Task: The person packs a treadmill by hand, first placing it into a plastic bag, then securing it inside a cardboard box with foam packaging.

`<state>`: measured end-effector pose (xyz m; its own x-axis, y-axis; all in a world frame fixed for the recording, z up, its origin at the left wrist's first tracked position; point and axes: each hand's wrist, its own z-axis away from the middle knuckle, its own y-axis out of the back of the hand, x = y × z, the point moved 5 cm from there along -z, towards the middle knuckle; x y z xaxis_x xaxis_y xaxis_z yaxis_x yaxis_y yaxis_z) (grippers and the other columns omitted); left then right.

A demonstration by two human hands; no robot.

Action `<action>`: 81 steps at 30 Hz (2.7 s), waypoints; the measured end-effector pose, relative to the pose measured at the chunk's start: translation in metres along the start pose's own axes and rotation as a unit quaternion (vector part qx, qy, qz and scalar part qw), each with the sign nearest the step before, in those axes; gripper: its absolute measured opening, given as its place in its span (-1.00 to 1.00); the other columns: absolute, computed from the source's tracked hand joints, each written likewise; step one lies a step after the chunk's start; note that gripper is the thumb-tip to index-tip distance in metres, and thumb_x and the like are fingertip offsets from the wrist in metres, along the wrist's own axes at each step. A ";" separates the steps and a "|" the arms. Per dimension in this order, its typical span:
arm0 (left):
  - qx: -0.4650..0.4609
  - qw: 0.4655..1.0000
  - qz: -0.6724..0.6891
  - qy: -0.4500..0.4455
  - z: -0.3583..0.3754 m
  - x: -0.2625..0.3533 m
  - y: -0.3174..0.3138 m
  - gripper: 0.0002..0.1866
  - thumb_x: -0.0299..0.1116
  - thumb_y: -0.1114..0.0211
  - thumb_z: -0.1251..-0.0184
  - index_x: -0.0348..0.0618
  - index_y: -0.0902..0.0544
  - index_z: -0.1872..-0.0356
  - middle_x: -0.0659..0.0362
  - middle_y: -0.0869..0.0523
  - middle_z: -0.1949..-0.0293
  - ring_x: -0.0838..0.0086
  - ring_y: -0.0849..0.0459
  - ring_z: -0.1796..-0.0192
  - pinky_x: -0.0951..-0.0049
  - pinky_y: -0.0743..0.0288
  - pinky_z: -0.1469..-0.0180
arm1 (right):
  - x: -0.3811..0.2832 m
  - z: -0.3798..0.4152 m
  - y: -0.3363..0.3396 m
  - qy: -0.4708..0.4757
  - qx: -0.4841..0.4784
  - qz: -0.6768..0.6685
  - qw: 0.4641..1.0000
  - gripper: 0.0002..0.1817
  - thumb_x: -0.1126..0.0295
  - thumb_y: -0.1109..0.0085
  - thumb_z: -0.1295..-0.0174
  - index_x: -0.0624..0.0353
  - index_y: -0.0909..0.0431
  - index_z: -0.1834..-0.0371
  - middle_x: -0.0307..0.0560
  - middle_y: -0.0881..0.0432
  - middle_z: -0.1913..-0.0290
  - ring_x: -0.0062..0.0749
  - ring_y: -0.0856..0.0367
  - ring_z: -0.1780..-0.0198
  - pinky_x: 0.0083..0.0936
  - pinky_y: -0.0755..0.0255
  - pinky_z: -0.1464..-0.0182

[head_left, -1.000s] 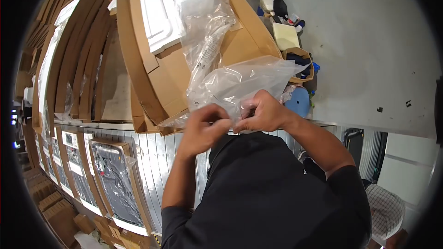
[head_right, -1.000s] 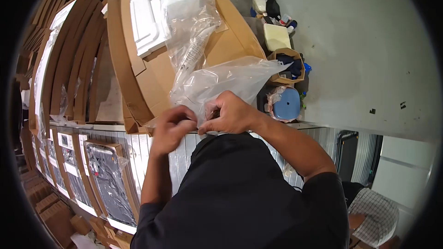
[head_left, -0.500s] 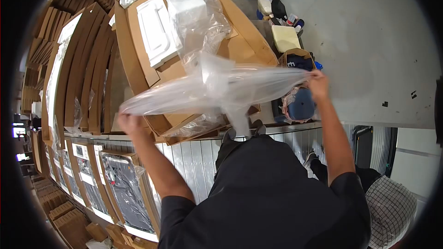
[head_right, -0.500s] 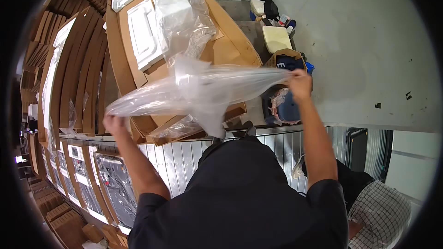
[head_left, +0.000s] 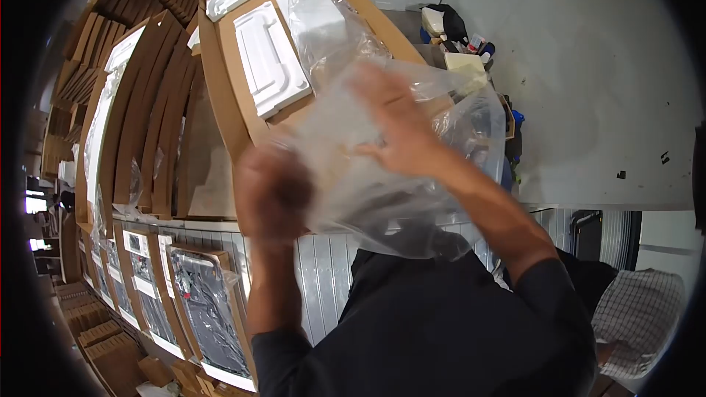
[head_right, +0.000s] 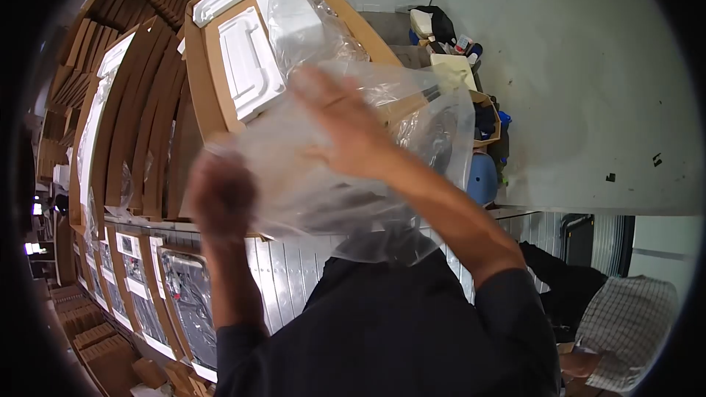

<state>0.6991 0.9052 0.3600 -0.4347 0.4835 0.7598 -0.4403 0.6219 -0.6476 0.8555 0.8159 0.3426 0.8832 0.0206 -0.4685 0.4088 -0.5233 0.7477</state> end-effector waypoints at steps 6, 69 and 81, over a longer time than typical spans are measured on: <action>-0.212 0.934 -0.104 0.267 0.075 -0.006 0.005 -0.51 -0.61 -0.39 0.10 -0.24 -0.48 0.04 0.29 -0.60 0.44 0.73 -0.47 0.50 0.69 -0.30 0.49 | 0.114 0.001 -0.084 -0.158 -0.158 0.103 0.969 -0.55 0.43 -0.18 0.04 0.09 -0.53 -0.02 0.00 -0.63 0.13 -0.03 -0.54 0.01 -0.28 -0.35 -0.11; 0.018 0.633 -0.774 0.003 0.227 -0.115 -0.136 -0.66 -0.24 -0.26 0.10 -0.30 -0.48 0.37 0.03 -0.57 0.53 0.13 -0.58 0.45 0.18 -0.44 0.37 | -0.011 0.248 -0.147 -0.477 -0.202 -0.677 0.523 -0.25 -0.12 -0.08 -0.15 0.11 -0.26 -0.32 0.01 -0.37 -0.27 -0.21 -0.31 -0.30 -0.23 -0.13 -0.33; 0.289 0.589 -0.740 -0.146 0.600 -0.016 -0.232 -0.78 -0.36 -0.26 0.26 -0.15 -0.35 0.75 0.13 -0.35 0.76 0.23 -0.44 0.55 0.33 -0.30 0.31 | -0.239 0.335 -0.178 -0.288 -0.465 -0.528 0.650 -0.27 -0.11 -0.08 -0.16 0.12 -0.27 -0.31 0.01 -0.39 -0.25 -0.21 -0.33 -0.28 -0.25 -0.16 -0.32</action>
<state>0.3370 0.3833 0.4635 0.6826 -0.5037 0.5294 -0.6640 -0.1249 0.7373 0.4950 0.6193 0.1635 -0.1251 -0.5123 -0.8496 0.9161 0.2691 -0.2972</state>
